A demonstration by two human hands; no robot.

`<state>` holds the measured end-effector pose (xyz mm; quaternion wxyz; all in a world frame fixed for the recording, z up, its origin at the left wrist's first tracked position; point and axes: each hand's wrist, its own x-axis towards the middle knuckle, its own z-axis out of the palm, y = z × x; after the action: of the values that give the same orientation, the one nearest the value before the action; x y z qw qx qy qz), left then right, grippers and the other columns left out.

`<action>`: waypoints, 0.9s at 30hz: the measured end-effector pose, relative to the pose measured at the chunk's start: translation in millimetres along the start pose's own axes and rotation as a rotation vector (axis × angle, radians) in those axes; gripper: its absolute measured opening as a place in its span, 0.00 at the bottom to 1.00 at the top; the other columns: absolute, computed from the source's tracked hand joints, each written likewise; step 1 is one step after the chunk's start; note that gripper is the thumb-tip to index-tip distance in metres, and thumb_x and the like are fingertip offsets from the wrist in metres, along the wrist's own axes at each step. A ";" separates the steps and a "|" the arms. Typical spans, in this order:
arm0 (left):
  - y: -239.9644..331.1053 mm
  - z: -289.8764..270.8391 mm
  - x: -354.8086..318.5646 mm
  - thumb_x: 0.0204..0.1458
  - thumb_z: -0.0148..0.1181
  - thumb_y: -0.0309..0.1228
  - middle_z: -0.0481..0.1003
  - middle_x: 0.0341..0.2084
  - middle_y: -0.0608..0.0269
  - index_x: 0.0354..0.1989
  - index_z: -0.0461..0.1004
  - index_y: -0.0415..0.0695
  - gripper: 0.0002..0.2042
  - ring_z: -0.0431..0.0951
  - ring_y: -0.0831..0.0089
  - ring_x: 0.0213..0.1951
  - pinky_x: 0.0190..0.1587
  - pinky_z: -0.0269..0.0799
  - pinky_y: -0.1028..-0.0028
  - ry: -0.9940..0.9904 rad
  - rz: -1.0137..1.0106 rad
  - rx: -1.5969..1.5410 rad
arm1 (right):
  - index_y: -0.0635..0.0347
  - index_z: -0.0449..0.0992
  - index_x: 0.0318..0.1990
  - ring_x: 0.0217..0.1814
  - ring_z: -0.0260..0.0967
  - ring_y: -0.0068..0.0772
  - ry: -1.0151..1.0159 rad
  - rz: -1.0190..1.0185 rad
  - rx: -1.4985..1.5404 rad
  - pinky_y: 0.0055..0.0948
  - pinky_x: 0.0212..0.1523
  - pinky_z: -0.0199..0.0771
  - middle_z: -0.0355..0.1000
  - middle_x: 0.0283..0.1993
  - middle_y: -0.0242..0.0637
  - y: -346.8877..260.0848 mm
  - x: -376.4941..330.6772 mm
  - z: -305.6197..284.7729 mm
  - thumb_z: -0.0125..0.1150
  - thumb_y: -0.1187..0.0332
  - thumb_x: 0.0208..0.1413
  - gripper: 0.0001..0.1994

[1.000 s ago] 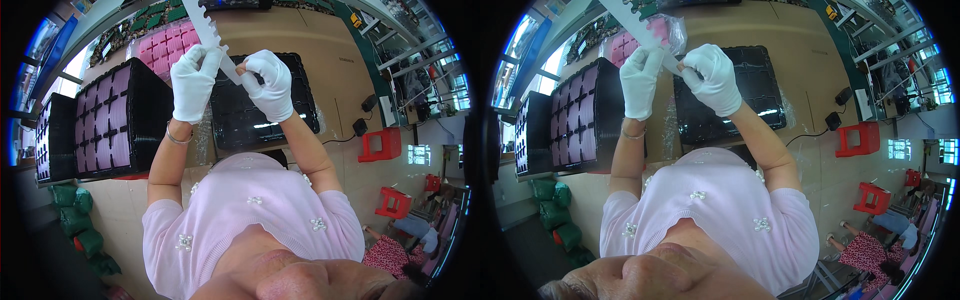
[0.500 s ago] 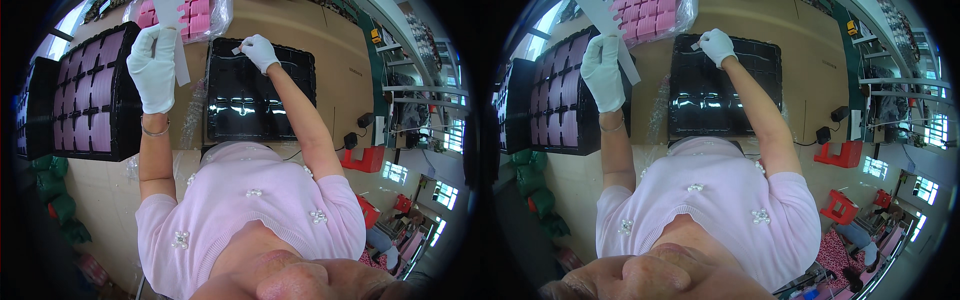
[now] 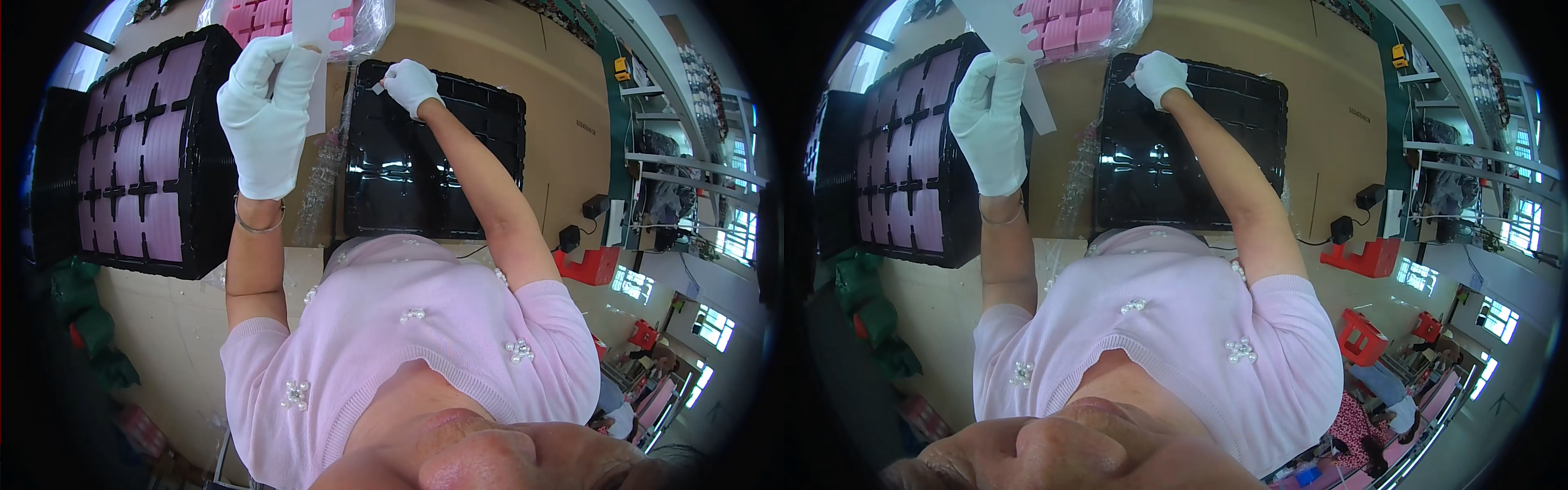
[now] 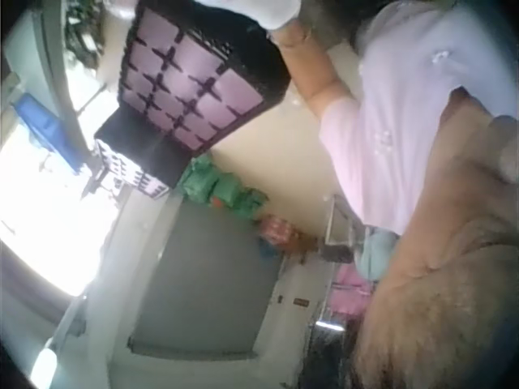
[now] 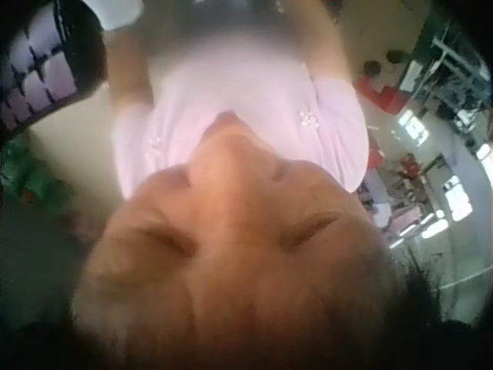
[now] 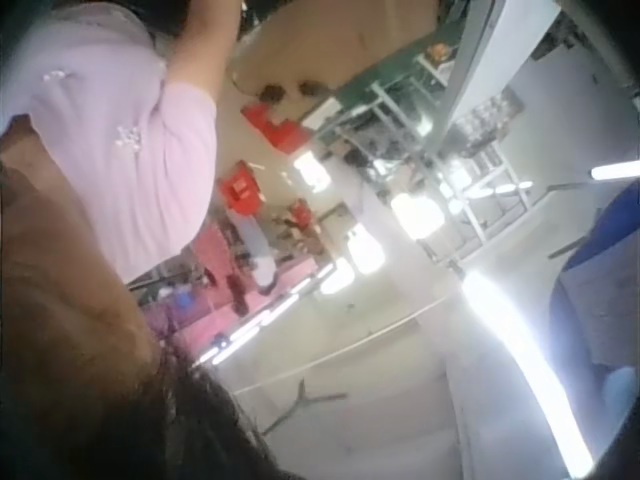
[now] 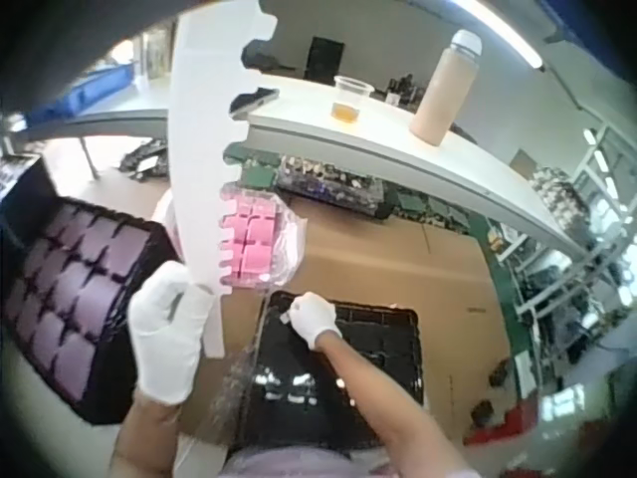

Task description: Assembling protective components by placing pink foam inserts and white divider strips into black plastic trays.

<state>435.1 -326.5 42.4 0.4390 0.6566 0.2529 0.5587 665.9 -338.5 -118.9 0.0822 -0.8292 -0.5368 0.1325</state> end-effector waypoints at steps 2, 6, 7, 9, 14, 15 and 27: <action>0.2 1.3 0.6 0.55 0.62 0.24 0.74 0.25 0.74 0.37 0.78 0.38 0.04 0.67 0.87 0.28 0.32 0.64 0.85 0.000 0.009 -0.016 | 0.45 0.84 0.33 0.40 0.76 0.44 -0.029 0.007 0.005 0.42 0.39 0.72 0.79 0.36 0.36 1.3 2.4 1.0 0.59 0.55 0.51 0.11; -0.2 0.2 1.8 0.54 0.62 0.24 0.74 0.26 0.73 0.37 0.77 0.38 0.04 0.67 0.87 0.28 0.32 0.65 0.84 -0.021 0.029 -0.005 | 0.48 0.84 0.31 0.41 0.74 0.47 -0.016 0.030 -0.024 0.43 0.41 0.71 0.77 0.37 0.38 0.8 4.0 5.3 0.58 0.56 0.51 0.11; 0.7 0.0 1.7 0.54 0.62 0.24 0.74 0.26 0.73 0.37 0.77 0.38 0.04 0.67 0.87 0.28 0.32 0.65 0.84 -0.020 0.027 -0.003 | 0.47 0.83 0.31 0.41 0.74 0.46 -0.012 0.029 -0.032 0.43 0.40 0.70 0.77 0.36 0.38 -0.2 4.2 6.1 0.59 0.56 0.50 0.10; 0.4 -0.1 1.5 0.54 0.62 0.24 0.74 0.26 0.73 0.37 0.77 0.38 0.04 0.67 0.87 0.28 0.33 0.65 0.84 -0.019 0.030 -0.009 | 0.47 0.83 0.31 0.41 0.74 0.45 -0.003 0.027 -0.047 0.44 0.40 0.69 0.77 0.36 0.37 -1.9 3.3 7.8 0.59 0.56 0.50 0.10; 2.0 0.1 0.8 0.54 0.62 0.24 0.74 0.26 0.72 0.37 0.77 0.38 0.04 0.68 0.86 0.28 0.33 0.65 0.84 -0.021 0.010 -0.031 | 0.47 0.81 0.34 0.42 0.75 0.44 0.066 0.030 -0.166 0.45 0.42 0.68 0.77 0.36 0.37 -4.1 3.4 19.0 0.61 0.56 0.49 0.09; 1.8 0.2 0.7 0.54 0.62 0.24 0.74 0.26 0.72 0.37 0.77 0.38 0.04 0.68 0.86 0.28 0.33 0.66 0.84 -0.034 0.020 -0.013 | 0.47 0.81 0.34 0.42 0.74 0.44 0.041 0.056 -0.173 0.45 0.42 0.67 0.77 0.36 0.37 -4.5 4.5 18.8 0.61 0.56 0.49 0.10; 4.3 -0.3 2.6 0.53 0.62 0.22 0.75 0.26 0.68 0.37 0.76 0.37 0.05 0.71 0.83 0.27 0.33 0.68 0.82 -0.130 0.028 0.038 | 0.51 0.82 0.36 0.44 0.75 0.48 -0.060 0.064 -0.152 0.49 0.44 0.66 0.78 0.39 0.40 -8.7 7.0 9.6 0.56 0.63 0.51 0.10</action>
<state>434.8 -326.3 47.5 0.4340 0.7032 0.2254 0.5161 658.1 -328.6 -126.5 -0.0011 -0.8454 -0.5209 0.1186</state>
